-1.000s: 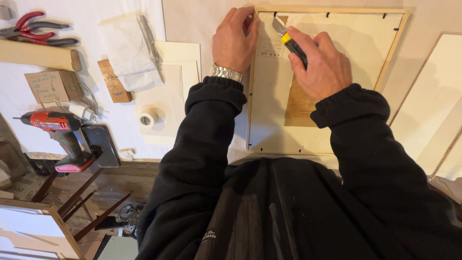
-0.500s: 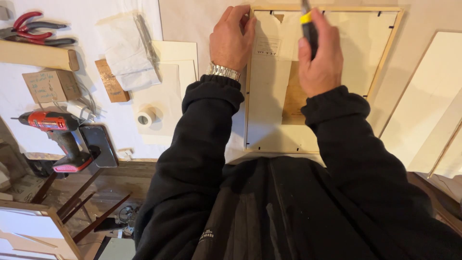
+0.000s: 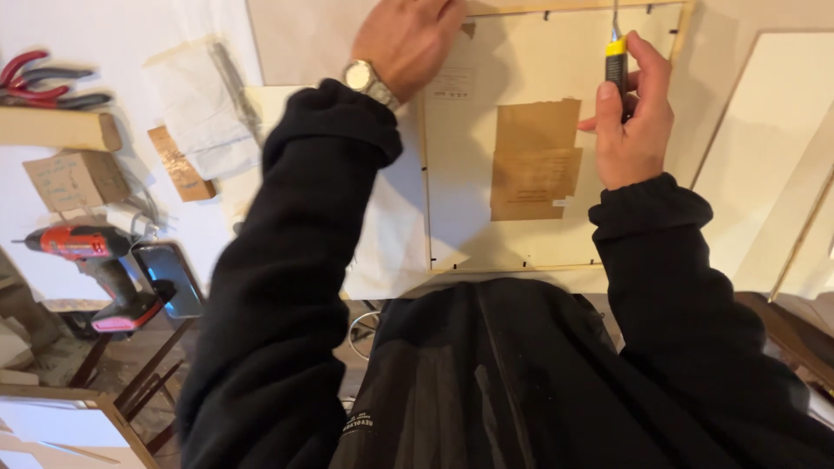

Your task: The recorder is carefully opening the back of a framed drawing to inspect or remove it.

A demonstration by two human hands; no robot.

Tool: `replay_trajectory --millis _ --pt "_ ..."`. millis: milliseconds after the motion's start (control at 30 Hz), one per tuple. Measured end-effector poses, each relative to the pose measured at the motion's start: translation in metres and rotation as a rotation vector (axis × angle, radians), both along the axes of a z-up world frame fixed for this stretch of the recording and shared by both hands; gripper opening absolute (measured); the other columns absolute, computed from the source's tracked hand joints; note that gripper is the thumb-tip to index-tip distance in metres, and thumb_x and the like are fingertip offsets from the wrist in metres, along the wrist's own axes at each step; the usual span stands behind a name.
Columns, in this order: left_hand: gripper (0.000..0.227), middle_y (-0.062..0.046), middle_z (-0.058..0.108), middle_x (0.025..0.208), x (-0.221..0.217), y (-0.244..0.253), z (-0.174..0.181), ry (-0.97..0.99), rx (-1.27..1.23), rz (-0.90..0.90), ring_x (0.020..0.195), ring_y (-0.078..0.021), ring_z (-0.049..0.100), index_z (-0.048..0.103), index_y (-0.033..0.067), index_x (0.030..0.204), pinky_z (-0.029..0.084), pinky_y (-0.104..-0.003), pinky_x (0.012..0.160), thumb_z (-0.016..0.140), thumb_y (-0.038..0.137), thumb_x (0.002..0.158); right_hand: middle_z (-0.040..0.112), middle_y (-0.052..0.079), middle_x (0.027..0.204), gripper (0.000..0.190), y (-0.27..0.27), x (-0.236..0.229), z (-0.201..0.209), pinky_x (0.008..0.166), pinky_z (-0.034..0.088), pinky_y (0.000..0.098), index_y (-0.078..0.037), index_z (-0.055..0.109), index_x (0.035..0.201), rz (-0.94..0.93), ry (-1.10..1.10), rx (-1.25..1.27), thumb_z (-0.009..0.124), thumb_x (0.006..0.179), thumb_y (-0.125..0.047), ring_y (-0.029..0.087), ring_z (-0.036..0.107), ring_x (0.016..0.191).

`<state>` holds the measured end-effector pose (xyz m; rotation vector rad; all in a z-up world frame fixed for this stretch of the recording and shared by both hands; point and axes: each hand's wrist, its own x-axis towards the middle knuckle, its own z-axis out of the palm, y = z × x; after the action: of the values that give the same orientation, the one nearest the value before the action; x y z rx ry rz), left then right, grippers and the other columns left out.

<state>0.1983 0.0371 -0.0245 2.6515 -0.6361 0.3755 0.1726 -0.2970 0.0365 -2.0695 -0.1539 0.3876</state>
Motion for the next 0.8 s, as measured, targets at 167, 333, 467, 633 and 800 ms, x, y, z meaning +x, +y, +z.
replay_trajectory --millis 167,333,467,633,800 --pt "0.008 -0.008 0.063 0.101 0.011 0.010 0.014 -0.054 0.095 -0.146 0.089 -0.0249 0.065 0.066 0.0037 0.098 0.054 -0.035 0.068 0.063 0.007 0.092 0.055 0.007 0.109 0.041 0.000 0.001 0.003 0.078 0.063 0.0297 -0.009 0.040 0.159 0.008 0.007 -0.013 0.055 0.121 -0.016 0.011 0.059 0.088" --pt "0.006 -0.007 0.062 0.098 0.009 0.016 0.022 -0.003 0.096 -0.161 0.085 -0.0249 0.064 0.065 0.0058 0.100 0.054 -0.036 0.066 0.066 0.007 0.094 0.058 0.007 0.103 0.040 0.005 0.004 0.007 0.077 0.062 0.0298 -0.008 0.043 0.157 0.046 -0.037 -0.051 0.058 0.121 -0.020 0.012 0.059 0.084" --pt "0.004 -0.007 0.061 0.103 0.001 0.020 0.029 -0.039 0.054 -0.169 0.097 -0.0243 0.063 0.064 0.0010 0.099 0.056 -0.034 0.080 0.065 0.002 0.095 0.061 0.007 0.103 0.041 0.006 0.006 0.012 0.075 0.057 0.0304 -0.008 0.043 0.156 0.060 -0.005 -0.067 0.057 0.121 -0.023 0.014 0.062 0.080" --pt "0.004 -0.007 0.059 0.101 0.002 0.012 0.028 -0.014 0.104 -0.112 0.096 -0.0239 0.062 0.065 0.0025 0.096 0.055 -0.035 0.081 0.063 0.004 0.094 0.061 0.006 0.097 0.041 0.009 0.008 0.012 0.073 0.055 0.0304 -0.008 0.043 0.156 0.073 0.012 -0.070 0.057 0.120 -0.024 0.014 0.062 0.078" --pt "0.006 -0.006 0.058 0.100 0.009 0.002 0.023 -0.004 0.147 -0.122 0.091 -0.0242 0.061 0.063 0.0065 0.093 0.052 -0.037 0.073 0.064 0.010 0.099 0.062 0.006 0.096 0.040 0.007 0.007 0.008 0.073 0.054 0.0303 -0.007 0.043 0.155 0.070 0.003 -0.054 0.057 0.121 -0.022 0.013 0.060 0.072"
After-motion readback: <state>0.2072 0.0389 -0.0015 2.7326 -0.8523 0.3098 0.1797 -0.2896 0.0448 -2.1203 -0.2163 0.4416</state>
